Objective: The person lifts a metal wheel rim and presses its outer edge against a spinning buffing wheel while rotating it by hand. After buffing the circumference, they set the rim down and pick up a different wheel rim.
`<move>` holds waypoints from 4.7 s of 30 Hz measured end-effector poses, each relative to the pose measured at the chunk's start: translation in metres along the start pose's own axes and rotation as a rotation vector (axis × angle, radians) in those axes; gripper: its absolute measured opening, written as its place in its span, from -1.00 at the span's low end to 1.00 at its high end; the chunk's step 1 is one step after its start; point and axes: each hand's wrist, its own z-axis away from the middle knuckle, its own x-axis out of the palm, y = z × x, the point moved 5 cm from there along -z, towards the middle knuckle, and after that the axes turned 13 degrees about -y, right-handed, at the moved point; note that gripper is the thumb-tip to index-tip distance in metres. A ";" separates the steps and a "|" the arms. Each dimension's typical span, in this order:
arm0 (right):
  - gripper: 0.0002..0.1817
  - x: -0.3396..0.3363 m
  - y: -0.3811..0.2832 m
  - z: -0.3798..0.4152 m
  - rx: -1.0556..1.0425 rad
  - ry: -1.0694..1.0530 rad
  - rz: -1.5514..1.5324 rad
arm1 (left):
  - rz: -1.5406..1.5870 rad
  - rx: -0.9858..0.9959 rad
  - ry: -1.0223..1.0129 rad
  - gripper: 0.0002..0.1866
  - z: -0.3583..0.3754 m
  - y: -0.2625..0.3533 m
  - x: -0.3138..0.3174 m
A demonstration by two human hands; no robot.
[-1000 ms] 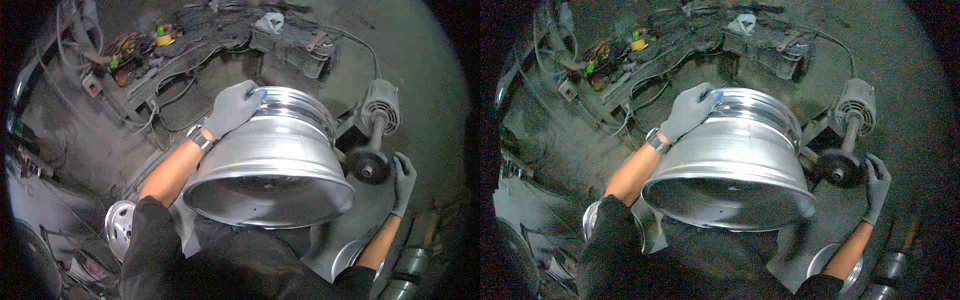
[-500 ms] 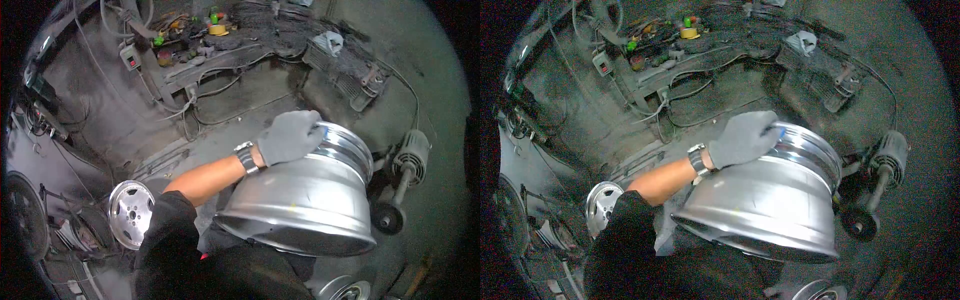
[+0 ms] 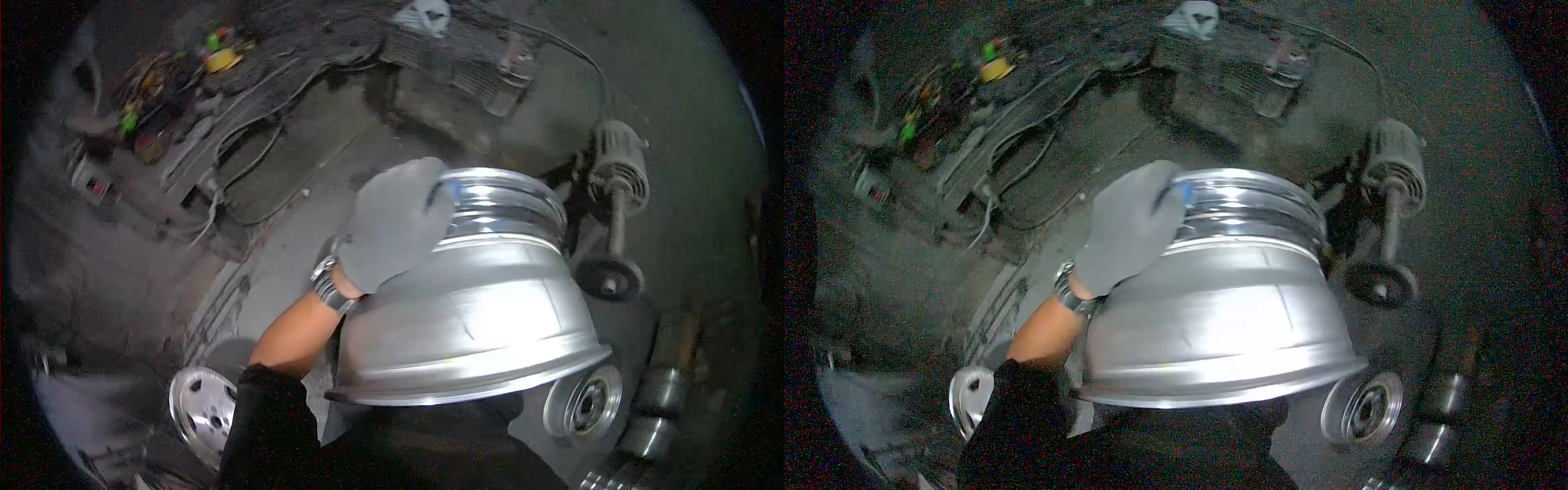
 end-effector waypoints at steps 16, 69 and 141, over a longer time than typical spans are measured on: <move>-0.48 0.352 -0.166 0.218 -0.884 -0.082 -1.418 | 0.168 -0.163 -0.176 -0.71 0.009 0.016 0.014; -0.26 0.263 -0.253 0.150 -0.941 0.404 0.630 | 0.155 -0.150 -0.172 -0.71 0.011 0.017 0.019; -0.28 0.245 -0.255 0.119 -0.857 0.086 0.383 | 0.157 -0.166 -0.155 -0.70 0.006 0.010 0.022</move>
